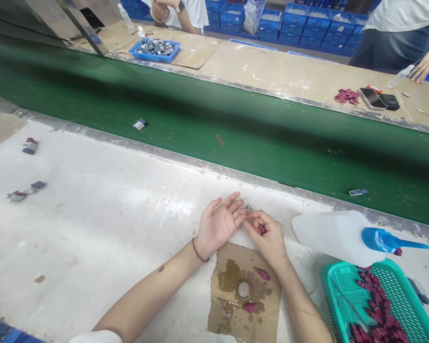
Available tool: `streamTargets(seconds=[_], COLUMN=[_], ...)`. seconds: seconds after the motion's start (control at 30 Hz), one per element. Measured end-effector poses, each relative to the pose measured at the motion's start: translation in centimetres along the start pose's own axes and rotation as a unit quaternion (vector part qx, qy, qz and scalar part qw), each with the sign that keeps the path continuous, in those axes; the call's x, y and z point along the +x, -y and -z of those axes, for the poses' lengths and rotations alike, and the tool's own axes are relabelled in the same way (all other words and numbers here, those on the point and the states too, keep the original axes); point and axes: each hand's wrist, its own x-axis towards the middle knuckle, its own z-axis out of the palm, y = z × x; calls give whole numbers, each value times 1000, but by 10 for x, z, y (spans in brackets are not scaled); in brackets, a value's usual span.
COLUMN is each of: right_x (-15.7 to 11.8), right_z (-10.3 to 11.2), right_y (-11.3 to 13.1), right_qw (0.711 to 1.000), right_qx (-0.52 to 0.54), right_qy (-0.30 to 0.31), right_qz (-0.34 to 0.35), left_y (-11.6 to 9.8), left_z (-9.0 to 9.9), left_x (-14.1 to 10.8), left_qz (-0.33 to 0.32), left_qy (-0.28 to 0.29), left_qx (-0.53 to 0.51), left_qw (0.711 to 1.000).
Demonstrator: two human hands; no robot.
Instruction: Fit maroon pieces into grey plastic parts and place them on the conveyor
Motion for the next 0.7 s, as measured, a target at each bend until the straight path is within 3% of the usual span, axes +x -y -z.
streamTargets(seconds=[0.33,0.7], right_x=[0,0], right_z=[5,7], right_y=[3,4], right_qw=[999,998], right_qx=[3,37], right_qy=[48,53], right_qz=[-1,4], left_y=[-1,-1], left_z=[-1,-6], left_x=[-3,-5], left_qz=[-3,-9], left_qy=[4,-6], left_qx=[-20,-23], left_qw=[1000,1000])
